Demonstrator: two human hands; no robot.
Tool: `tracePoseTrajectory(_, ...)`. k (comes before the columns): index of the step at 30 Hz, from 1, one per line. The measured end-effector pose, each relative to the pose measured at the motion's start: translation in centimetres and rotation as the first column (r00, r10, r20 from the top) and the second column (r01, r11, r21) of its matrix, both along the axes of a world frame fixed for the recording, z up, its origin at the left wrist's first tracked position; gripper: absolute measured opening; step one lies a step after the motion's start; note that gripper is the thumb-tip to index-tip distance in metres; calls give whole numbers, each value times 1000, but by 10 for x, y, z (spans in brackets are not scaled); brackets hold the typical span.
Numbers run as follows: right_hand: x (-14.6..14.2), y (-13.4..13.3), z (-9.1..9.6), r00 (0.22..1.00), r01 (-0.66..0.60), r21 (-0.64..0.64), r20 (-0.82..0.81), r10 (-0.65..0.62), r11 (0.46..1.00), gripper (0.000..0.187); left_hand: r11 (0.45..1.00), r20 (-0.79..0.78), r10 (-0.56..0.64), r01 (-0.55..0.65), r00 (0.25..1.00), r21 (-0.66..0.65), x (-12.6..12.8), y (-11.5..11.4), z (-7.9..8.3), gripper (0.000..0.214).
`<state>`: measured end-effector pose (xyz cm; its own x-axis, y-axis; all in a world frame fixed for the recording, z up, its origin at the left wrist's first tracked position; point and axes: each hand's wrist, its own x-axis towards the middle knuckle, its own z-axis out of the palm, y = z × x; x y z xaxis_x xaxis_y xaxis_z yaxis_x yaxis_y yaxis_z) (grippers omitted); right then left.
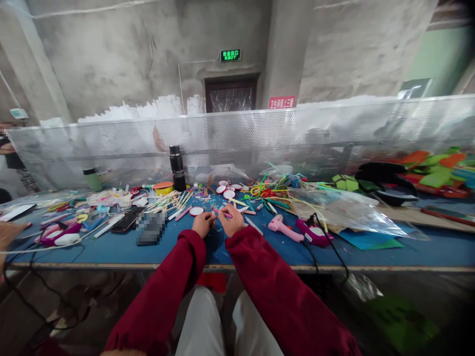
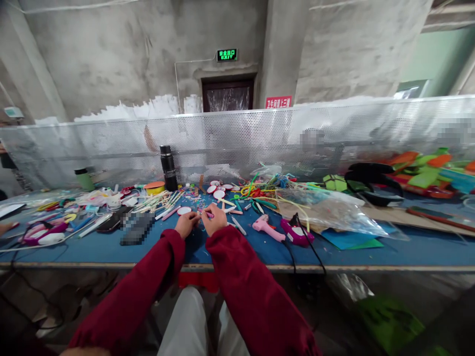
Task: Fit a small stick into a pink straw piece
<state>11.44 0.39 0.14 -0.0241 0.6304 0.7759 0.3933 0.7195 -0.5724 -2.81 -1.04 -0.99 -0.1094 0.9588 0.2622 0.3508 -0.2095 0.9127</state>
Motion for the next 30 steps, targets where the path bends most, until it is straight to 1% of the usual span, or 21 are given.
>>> tracePoseTrajectory(8, 2, 3, -1, 1000, 10, 9, 0, -10, 1000, 17, 1000, -27, 14, -14, 1000, -6, -2, 1, 0, 28)
tracePoseTrajectory(18, 2, 6, -2, 1000, 10, 35, -11, -10, 999, 15, 1000, -53, 3, -3, 999, 7, -1, 0, 1, 28)
tracePoseTrajectory(30, 3, 6, -2, 1000, 16, 44, 2, -16, 999, 16, 1000, -24, 2, -2, 1000, -15, 1, -3, 4, 25)
